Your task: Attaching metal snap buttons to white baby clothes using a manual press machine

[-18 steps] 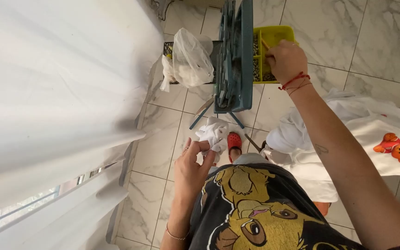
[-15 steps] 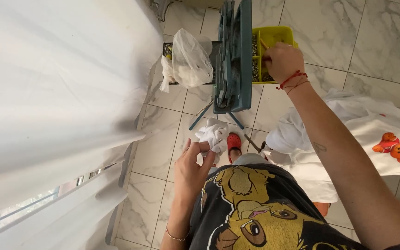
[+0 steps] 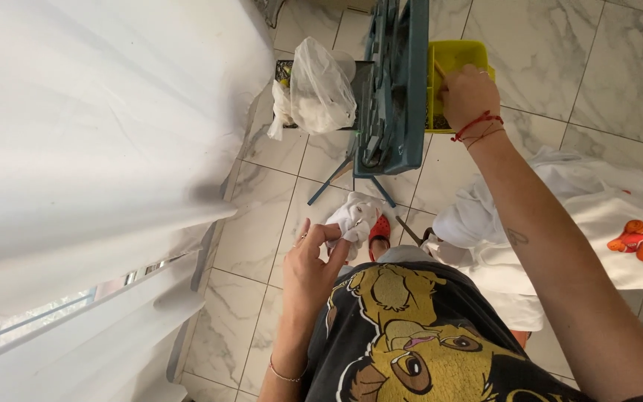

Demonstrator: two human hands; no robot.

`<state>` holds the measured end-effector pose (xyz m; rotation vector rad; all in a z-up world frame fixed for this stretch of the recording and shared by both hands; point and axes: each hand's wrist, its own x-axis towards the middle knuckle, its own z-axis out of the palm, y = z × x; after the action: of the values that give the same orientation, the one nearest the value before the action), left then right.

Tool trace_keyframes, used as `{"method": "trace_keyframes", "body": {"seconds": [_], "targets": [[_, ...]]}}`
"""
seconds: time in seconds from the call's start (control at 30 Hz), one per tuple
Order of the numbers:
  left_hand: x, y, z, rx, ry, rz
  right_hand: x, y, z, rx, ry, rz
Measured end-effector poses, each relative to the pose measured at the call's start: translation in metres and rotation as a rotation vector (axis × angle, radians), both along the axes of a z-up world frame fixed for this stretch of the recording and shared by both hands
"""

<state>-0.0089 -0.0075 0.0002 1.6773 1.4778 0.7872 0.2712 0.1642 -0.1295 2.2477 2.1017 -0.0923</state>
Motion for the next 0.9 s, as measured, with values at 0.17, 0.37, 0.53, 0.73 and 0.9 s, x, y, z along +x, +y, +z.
{"method": "trace_keyframes", "body": {"seconds": [0.17,0.37,0.53,0.73,0.9], "targets": [[-0.003,-0.001,-0.005,0.013,0.007,-0.001,0.001,-0.009,-0.003,0.109,0.122,0.054],[-0.002,0.0,-0.007,0.022,0.023,-0.002,0.011,-0.003,0.005,-0.025,0.178,-0.015],[0.0,0.003,-0.003,0.004,0.007,-0.002,0.02,0.005,-0.011,0.209,0.233,0.1],[0.0,0.006,-0.002,0.011,0.018,-0.016,0.014,0.016,-0.012,0.141,0.133,0.087],[-0.001,0.005,-0.001,0.023,0.006,-0.01,0.012,0.017,-0.007,-0.064,0.233,0.024]]}}
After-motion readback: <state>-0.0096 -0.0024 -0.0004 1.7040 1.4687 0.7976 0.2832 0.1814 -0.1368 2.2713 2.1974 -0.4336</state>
